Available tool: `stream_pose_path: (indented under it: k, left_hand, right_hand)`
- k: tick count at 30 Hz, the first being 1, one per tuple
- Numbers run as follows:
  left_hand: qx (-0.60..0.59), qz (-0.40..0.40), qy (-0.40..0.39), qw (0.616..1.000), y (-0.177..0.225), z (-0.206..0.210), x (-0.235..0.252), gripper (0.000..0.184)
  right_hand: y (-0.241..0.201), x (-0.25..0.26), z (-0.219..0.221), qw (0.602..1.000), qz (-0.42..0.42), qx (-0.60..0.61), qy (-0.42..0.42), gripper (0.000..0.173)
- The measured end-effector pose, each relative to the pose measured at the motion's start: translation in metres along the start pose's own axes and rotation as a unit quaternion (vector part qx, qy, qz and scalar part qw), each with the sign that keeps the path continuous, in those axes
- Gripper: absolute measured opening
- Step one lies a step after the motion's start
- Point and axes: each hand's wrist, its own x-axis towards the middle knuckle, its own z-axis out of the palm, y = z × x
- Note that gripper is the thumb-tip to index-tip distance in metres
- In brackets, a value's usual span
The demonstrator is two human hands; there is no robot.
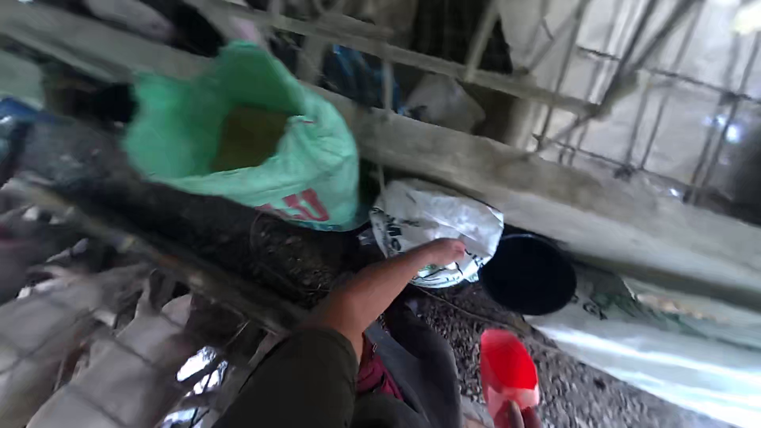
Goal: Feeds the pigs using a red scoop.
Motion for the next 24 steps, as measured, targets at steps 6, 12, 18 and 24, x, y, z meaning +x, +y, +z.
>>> stream_pose_path:
  k: [6, 12, 18, 24]
  left_hand:
    - [-0.106, -0.124, 0.138, 0.977, -0.057, -0.033, -0.242, 0.045]
    - [-0.173, -0.351, 0.286, 0.875, -0.193, -0.043, -0.441, 0.050]
    - [-0.154, -0.404, 0.224, 0.874, -0.261, -0.047, -0.549, 0.037]
    - [-0.234, -0.372, 0.256, 0.861, -0.310, -0.083, -0.593, 0.038]
  right_hand:
    - [-0.223, 0.064, 0.018, 0.967, -0.214, -0.021, -0.139, 0.081]
    - [-0.500, -0.017, 0.131, 0.873, -0.417, -0.199, -0.158, 0.077]
    - [-0.657, -0.070, 0.272, 0.740, -0.496, -0.454, -0.015, 0.090]
    - [-0.664, -0.018, 0.424, 0.647, -0.387, -0.656, -0.030, 0.058]
